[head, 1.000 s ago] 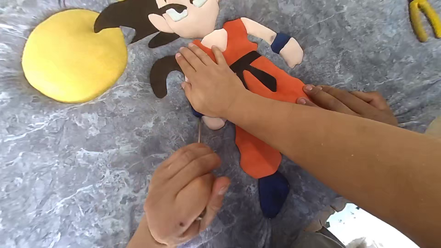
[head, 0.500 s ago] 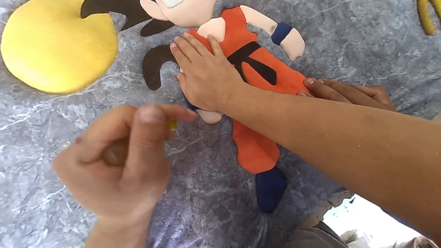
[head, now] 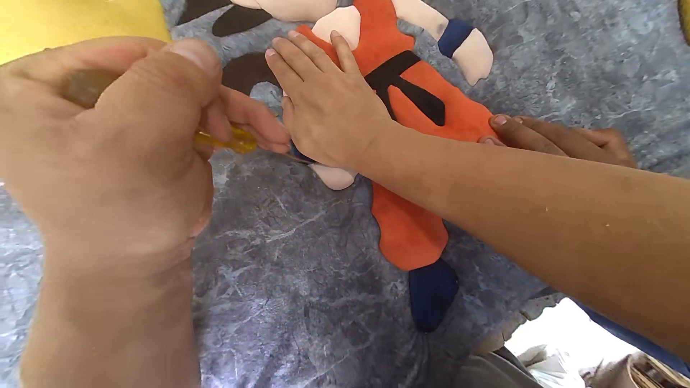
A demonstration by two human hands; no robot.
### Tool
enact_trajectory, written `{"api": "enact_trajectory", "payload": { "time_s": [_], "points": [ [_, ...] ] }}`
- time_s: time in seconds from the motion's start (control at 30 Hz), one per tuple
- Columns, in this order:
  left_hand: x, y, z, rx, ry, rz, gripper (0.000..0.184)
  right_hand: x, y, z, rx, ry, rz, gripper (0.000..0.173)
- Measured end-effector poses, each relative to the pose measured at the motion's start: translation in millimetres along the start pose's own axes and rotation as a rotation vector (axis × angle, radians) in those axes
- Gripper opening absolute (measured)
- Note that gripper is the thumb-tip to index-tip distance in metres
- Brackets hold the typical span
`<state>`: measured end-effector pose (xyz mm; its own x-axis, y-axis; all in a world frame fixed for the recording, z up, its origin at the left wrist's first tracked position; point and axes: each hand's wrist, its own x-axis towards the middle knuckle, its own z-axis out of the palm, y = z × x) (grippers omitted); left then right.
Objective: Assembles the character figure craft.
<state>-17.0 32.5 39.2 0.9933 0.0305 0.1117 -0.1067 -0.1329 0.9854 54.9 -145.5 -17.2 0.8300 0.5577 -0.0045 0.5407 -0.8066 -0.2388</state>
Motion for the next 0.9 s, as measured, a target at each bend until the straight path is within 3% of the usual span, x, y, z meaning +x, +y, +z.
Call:
{"api": "enact_trajectory", "payload": {
  "time_s": [0.13,0.23,0.3,0.5,0.8,0.9],
  "points": [
    [-1.5,10.8,17.2,0.057,0.019,0.041,0.032,-0.3,1.5,-1.3,0.004,0.011,-0.008,0.059],
    [-58.8,18.3,45.7,0.356,0.041,0.305,0.032,-1.8,0.9,-3.3,-0.009,0.008,-0.037,0.061],
    [-83.7,13.2,54.7,0.411,0.027,0.397,0.032,-3.6,0.4,-5.2,-0.015,-0.025,-0.040,0.062],
    [-24.9,0.0,12.8,0.009,0.106,0.080,0.033,-1.6,-1.3,-3.0,-0.043,-0.005,-0.021,0.060],
    [34.8,9.6,17.0,-0.060,0.150,-0.208,0.033,-0.6,-2.7,-1.5,-0.040,0.036,-0.009,0.059],
    [13.5,20.6,23.6,0.018,0.144,-0.134,0.033,-3.3,-2.1,-2.1,-0.044,0.036,-0.026,0.059]
  ]
}}
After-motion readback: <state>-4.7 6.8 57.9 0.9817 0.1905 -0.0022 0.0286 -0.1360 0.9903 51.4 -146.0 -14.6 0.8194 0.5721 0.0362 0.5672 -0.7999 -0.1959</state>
